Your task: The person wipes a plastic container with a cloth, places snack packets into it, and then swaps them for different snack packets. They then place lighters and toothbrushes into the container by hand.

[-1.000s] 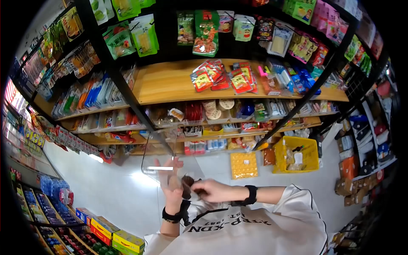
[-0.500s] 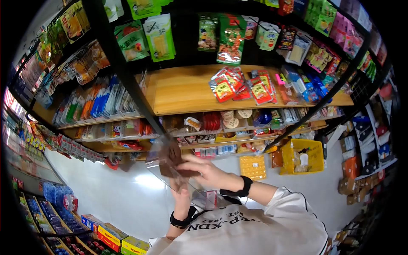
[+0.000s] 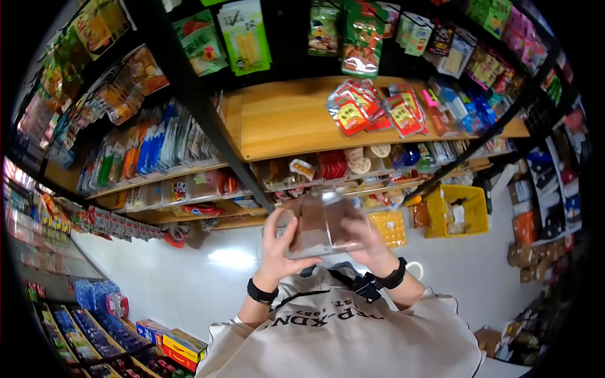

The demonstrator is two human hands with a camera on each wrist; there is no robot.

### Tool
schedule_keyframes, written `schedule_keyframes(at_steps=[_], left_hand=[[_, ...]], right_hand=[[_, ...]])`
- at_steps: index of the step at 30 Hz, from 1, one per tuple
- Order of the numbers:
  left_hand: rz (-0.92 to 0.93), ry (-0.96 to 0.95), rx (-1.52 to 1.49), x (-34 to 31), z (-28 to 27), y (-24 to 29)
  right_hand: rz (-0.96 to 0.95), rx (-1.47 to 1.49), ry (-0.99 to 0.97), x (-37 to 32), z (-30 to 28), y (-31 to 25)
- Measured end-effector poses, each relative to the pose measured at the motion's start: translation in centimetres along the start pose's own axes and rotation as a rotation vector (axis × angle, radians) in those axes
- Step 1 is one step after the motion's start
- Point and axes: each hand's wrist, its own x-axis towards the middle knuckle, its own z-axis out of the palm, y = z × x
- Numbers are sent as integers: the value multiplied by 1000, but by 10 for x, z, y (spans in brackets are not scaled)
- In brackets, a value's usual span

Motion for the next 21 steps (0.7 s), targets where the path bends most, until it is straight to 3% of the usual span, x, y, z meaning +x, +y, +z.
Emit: schedule_keyframes(at_steps=[1,2,4,5,7,8,10,14,17,20,21], left_hand=[[-6,1,5,0,1,-4],[-5,-10,-5,-1,3,-4],[-112,3,-130,-1,4,-6],[-107,-4,-131,-1,4,-9],[-26,10,-4,-4,5,-16],[-25,8,-6,-4,2,-21],[94,-120,186,-4,-6,-30],[73,-183,107,-3,-1,-31],[5,-195,45,-5,19,-23],[-252,-122,-109,-9,40,-18],[-247,-125,-114,-20,49,-25]], right_hand=[[1,466,-38,2,1,-8],[-6,471,-26,1,7,-18],[100,930,-320,2,21,-29],[91,934,-319,3,20,-23],[-70,544,-121,5,11,-6],[-73,545,-120,7,7,-2],[28,480,-131,10,1,3],[92,508,-3,-1,-1,6],[-75,412,-14,-12,-3,9],[-55,426,47,-26,-11,2],[-59,455,57,-30,-15,-5]])
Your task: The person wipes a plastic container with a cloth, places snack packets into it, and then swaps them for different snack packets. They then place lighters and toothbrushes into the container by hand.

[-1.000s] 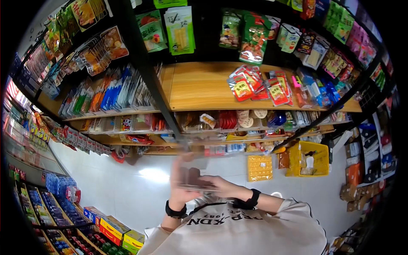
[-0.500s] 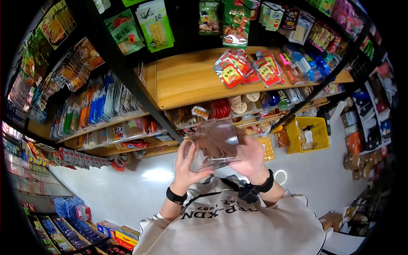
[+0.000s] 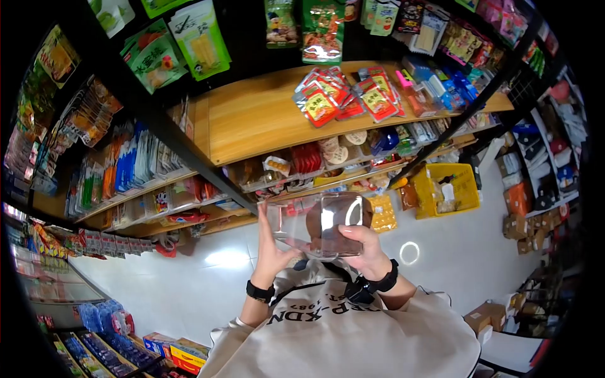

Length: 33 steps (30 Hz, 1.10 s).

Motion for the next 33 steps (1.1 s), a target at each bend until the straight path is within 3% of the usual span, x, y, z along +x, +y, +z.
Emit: schedule_keyframes(at_steps=[2,3,6,8,10,11,12,14,15,16,18,20,22,23,24,26,27,28,30,32,33], left_hand=[[-270,78,-305,-17,17,-22],[-268,71,-308,-15,20,-17],[-835,227,-771,-12,26,9],[-821,312,-847,-6,33,28],[-1004,665,-1016,-3,44,34],[-1044,710,-1084,-2,52,41],[-1043,716,-1088,-3,58,44],[-741,151,-1930,-7,69,48],[-756,280,-1886,7,76,75],[-750,288,-1885,11,81,78],[-578,350,-2044,13,92,78],[-454,360,-1996,14,97,79],[-237,486,-2070,21,90,90],[-359,783,-1994,25,87,102],[-354,794,-1985,25,86,110],[-197,753,-2006,19,85,119],[-194,861,-1887,17,83,117],[-190,873,-1882,13,81,117],[-1,755,-1772,6,80,125],[-8,874,-1803,6,88,140],[-94,1037,-1633,11,94,157]], right_hand=[[-24,-11,-58,-5,-2,-15],[-27,10,-78,-7,-4,-20],[-82,64,-74,-7,-26,-21],[-57,165,-106,-14,-26,-30],[-116,165,-171,-24,-18,-42],[-127,157,-197,-28,-25,-46],[-121,154,-198,-35,-28,-54],[-99,57,-221,-52,-31,-73],[-37,-15,-194,-54,-45,-78],[-31,-16,-199,-58,-46,-82],[-73,-173,-176,-64,-47,-90],[35,-195,-229,-68,-53,-100],[78,-302,-125,-74,-62,-101],[125,-326,-129,-77,-79,-102],[134,-323,-136,-80,-91,-103],[-13,-650,-105,-87,-108,-106],[-98,-831,-21,-94,-98,-113],[-129,-716,66,-98,-90,-117],[-329,-531,220,-96,-106,-125],[-463,-407,206,-98,-106,-133],[-458,-396,187,-101,-98,-134]])
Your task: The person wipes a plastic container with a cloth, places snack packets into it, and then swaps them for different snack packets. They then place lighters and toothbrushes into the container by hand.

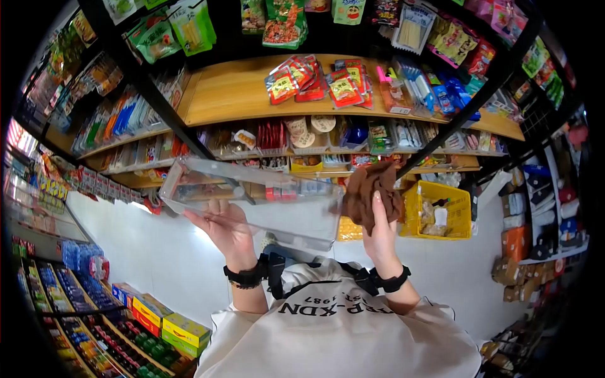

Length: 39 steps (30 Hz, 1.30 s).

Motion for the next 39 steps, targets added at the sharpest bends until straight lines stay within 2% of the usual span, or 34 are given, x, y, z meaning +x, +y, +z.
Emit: schedule_keyframes(at_steps=[1,3,4,5,6,7,9,11,14,15,16,17,18,19,21,22,24,27,29,30,31,33,34,37,38,39], left_hand=[[118,111,137,-8,9,-9],[215,77,208,-19,16,-19],[252,45,316,-23,19,-18],[290,14,422,-27,24,-16],[408,126,535,-33,34,-21],[424,131,534,-38,38,-24],[585,78,692,-46,40,-26],[620,35,716,-52,36,-30],[515,16,633,-58,28,-41],[603,-62,756,-60,24,-50],[542,-140,779,-66,22,-58],[552,-134,1034,-62,-8,-66],[351,-231,1017,-72,-5,-69],[238,-295,981,-78,-4,-71],[32,-315,1039,-75,-1,-63],[28,-316,1037,-71,-5,-59],[290,-479,1274,-60,-18,-51],[190,-570,1256,-50,-25,-37],[97,-582,1189,-40,-44,-29],[88,-589,1188,-34,-47,-26],[27,-496,942,-30,-51,-22],[-93,-302,455,-20,-53,-15],[-105,-307,454,-14,-50,-11],[-20,-395,874,1,-29,3],[13,-423,1011,6,-23,7],[9,-428,1006,12,-19,10]], right_hand=[[-33,-46,-3,-3,4,3],[-201,-404,-64,-17,11,15],[-13,-314,-18,-25,21,8],[-12,-310,-32,-27,18,14],[-37,-273,-82,-26,15,21],[-57,-237,-131,-27,14,26],[-53,-265,-132,-34,14,27],[-142,-405,-104,-37,17,27],[-137,-416,-143,-48,21,33],[-112,-447,-188,-53,22,37],[-221,-517,-285,-59,24,48],[-295,-641,-424,-62,26,52],[-283,-460,-441,-63,33,55],[-269,-279,-452,-63,40,58],[-326,-522,-401,-46,36,62],[-287,-523,-450,-42,35,59],[-399,-665,-570,-32,46,48],[-497,-837,-695,-18,74,36],[-598,-965,-898,-9,94,31],[-590,-981,-913,-8,101,34],[-583,-1006,-955,-9,108,32],[-589,-1098,-973,-13,108,38],[-621,-1127,-923,-17,109,39],[-593,-1059,-807,-19,91,51],[-641,-1013,-755,-17,83,57],[-621,-1014,-679,-18,71,64]])
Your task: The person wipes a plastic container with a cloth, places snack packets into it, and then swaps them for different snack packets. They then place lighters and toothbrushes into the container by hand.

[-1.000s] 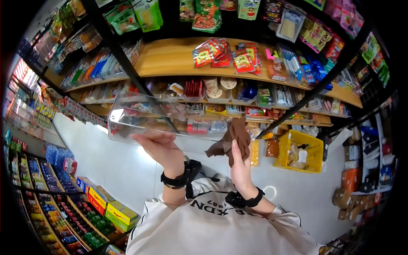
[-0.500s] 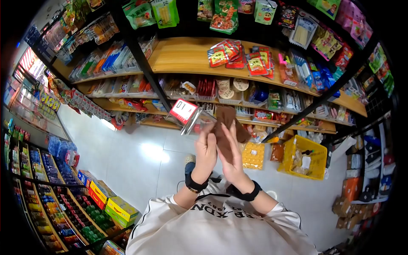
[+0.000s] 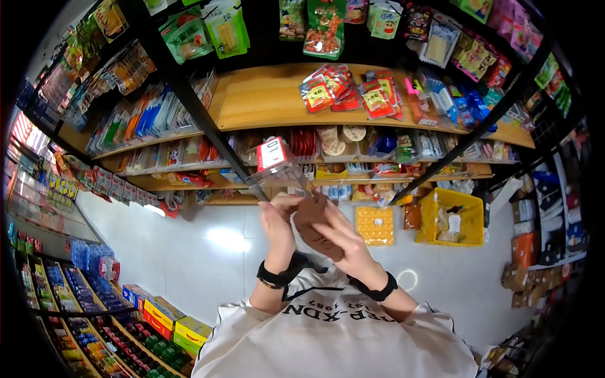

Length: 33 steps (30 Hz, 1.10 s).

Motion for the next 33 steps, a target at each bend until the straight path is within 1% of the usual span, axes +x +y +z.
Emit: schedule_keyframes(at_steps=[2,3,4,5,6,8,9,10,11,12,13,14,15,16,17,18,19,20,21,22,23,24,25,26,27,28,30,32,33], left_hand=[[114,-130,145,10,-5,5],[189,-64,153,9,-8,-2],[183,-69,151,6,-9,4],[159,-60,201,3,-10,15],[136,-52,251,-1,-11,21],[137,-42,200,-8,-8,15],[173,-47,266,-10,-7,11],[209,-52,331,-13,-6,8],[206,-61,329,-15,-6,9],[207,-82,240,-17,-8,12],[208,-100,153,-20,-8,14],[203,-103,151,-24,-4,15],[182,-55,102,-26,0,17],[165,-5,54,-27,4,18],[177,122,66,-29,9,18],[218,247,45,-29,7,6],[132,462,-141,-24,19,14],[42,678,-326,-23,30,23],[155,278,-227,-33,14,23],[120,454,-358,-29,12,19],[133,416,-364,-28,5,21],[153,377,-373,-28,1,23],[164,390,-368,-28,4,26],[134,445,-349,-28,9,33],[100,501,-330,-30,11,37],[104,509,-325,-31,12,34],[161,487,-256,-33,17,26],[186,506,-221,-37,32,25],[268,476,-104,-39,36,18]], right_hand=[[225,272,128,-27,10,34],[561,489,248,-20,4,26],[901,706,370,-12,-2,17],[474,333,402,-5,-9,21],[502,525,440,11,-20,7],[334,540,487,29,-37,-5],[337,537,499,35,-44,-9],[236,439,358,39,-52,-12],[138,338,214,43,-61,-17],[167,348,133,50,-64,-28],[229,528,74,54,-65,-22],[291,710,11,54,-64,-14],[417,954,43,49,-58,-7],[415,954,40,44,-55,-6],[467,1025,24,40,-52,-8],[523,1097,8,35,-51,-8],[683,1219,-67,25,-50,0],[693,1224,-75,16,-45,2],[707,1067,-68,9,-39,1],[716,911,-65,-1,-33,0],[667,840,-49,-12,-31,1],[666,846,-66,-25,-31,6],[694,743,-120,-40,-33,14],[720,642,-170,-54,-36,22],[772,681,-197,-65,-41,28],[825,717,-223,-78,-47,35],[833,662,-211,-101,-46,54],[921,708,-89,-115,-51,61],[925,608,49,-106,-51,51]])
